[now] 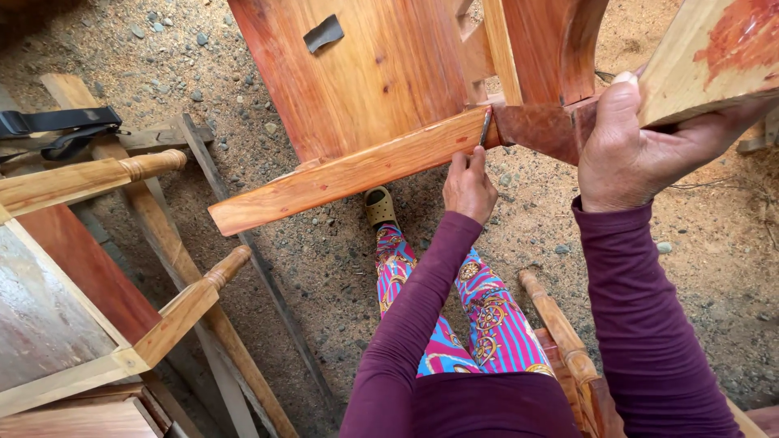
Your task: The person applies a reddish finish to a wooden chair using a small brush and a wooden applicator block. They repeatedly dip the brush into the finish on the block and spread it onto the chair's armrest and seat frame.
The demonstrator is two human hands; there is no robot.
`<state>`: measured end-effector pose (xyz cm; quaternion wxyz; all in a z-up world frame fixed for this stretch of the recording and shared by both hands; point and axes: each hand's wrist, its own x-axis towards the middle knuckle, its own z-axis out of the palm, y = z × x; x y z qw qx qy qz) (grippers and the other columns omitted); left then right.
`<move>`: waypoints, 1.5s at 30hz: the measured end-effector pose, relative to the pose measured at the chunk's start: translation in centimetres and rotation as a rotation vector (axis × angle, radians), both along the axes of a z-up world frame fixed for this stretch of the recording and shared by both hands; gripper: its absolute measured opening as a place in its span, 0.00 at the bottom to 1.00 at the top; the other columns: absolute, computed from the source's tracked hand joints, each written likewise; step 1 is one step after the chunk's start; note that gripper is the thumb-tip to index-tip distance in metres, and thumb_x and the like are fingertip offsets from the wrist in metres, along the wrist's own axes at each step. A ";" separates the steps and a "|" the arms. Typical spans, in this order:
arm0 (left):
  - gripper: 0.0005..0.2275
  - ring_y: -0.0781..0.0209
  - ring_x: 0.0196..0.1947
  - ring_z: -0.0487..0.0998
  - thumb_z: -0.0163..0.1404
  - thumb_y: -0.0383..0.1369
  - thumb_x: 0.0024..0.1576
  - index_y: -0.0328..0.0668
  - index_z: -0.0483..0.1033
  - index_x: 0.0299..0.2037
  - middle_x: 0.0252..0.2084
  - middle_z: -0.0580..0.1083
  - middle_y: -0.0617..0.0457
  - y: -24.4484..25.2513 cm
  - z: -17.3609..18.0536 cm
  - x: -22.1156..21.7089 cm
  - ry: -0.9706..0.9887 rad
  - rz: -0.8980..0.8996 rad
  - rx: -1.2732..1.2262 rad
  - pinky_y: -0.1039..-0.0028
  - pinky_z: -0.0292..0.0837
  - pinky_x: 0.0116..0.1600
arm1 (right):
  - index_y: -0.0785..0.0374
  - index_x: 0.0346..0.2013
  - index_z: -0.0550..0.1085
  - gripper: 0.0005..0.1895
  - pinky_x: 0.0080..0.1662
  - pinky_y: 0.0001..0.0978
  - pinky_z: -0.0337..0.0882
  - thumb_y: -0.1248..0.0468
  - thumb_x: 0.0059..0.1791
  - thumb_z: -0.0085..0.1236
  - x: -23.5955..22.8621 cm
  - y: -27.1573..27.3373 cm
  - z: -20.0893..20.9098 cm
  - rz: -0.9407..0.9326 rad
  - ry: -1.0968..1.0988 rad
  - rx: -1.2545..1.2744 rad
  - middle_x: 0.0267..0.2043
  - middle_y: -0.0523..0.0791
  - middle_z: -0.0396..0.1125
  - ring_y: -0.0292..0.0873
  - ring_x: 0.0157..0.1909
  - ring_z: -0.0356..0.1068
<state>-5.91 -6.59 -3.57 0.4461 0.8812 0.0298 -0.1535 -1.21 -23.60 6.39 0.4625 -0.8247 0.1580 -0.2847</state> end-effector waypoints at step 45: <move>0.17 0.49 0.46 0.71 0.52 0.26 0.51 0.51 0.79 0.51 0.42 0.71 0.50 7.9 -4.1 10.3 -0.315 -0.571 0.251 0.59 0.67 0.47 | 0.52 0.79 0.29 0.55 0.76 0.30 0.52 0.83 0.55 0.57 0.0 0.7 0.9 0.039 0.017 -0.044 0.79 0.44 0.45 0.40 0.75 0.53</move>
